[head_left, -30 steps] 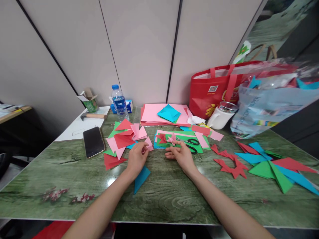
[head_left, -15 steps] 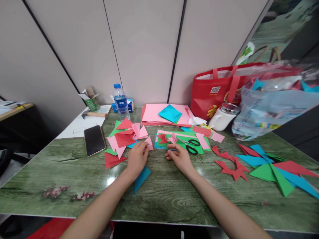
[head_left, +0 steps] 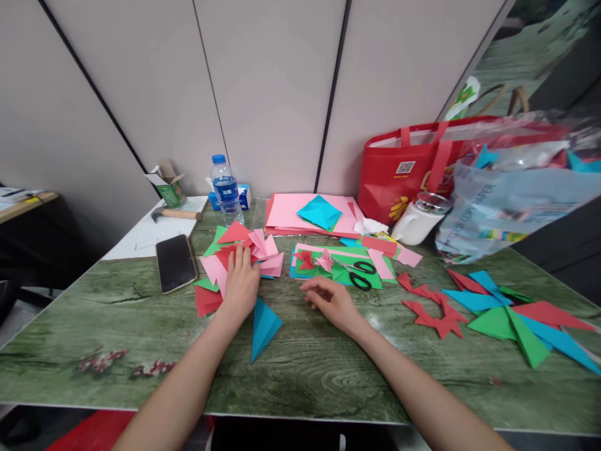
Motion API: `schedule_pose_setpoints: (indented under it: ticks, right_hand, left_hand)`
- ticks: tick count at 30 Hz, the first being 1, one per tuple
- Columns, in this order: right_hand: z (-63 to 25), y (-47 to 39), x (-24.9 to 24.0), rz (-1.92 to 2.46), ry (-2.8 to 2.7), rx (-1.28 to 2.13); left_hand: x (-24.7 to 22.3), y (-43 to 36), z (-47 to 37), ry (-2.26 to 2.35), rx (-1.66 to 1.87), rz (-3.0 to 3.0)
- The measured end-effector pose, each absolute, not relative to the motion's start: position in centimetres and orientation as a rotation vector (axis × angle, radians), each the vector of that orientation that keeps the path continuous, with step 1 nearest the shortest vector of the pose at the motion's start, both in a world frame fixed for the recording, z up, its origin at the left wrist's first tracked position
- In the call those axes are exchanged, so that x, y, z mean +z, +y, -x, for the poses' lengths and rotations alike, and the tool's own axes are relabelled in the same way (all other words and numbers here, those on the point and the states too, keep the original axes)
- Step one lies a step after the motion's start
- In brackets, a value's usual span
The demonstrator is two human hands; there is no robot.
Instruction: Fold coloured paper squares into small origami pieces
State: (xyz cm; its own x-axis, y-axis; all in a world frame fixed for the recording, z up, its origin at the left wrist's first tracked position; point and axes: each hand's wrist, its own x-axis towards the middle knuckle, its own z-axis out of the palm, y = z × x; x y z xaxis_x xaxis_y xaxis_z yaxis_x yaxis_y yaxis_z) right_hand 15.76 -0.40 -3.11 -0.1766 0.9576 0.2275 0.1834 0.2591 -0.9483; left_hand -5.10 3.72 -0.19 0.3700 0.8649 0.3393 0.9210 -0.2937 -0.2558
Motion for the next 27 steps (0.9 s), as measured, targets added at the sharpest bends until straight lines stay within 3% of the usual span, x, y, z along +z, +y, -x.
schedule_pose_setpoints:
  ticks: [9,13,20,22,27]
  right_hand:
    - [-13.3,-3.2,-2.0,0.527,-2.336,0.739]
    - [-13.3,-2.7,-2.7,0.594,-2.154,0.639]
    - [-15.3,-1.7,-1.6,1.189,-1.443,0.324]
    - [-15.6,-1.6,-1.6,1.247,-1.38,0.305]
    - [-15.0,-2.0,-1.7,1.16,-1.596,0.359]
  left_hand:
    - [-0.7,3.8,4.8,-1.573,-0.64,2.328]
    - [-0.8,3.4,3.7,-1.531,-1.276,2.53]
    - [0.0,2.3,1.9,-1.86,-2.129,2.981]
    - [0.0,2.0,1.7,-1.706,-2.229,3.269]
    - [-0.1,1.2,1.2,-1.457,-2.083,3.652]
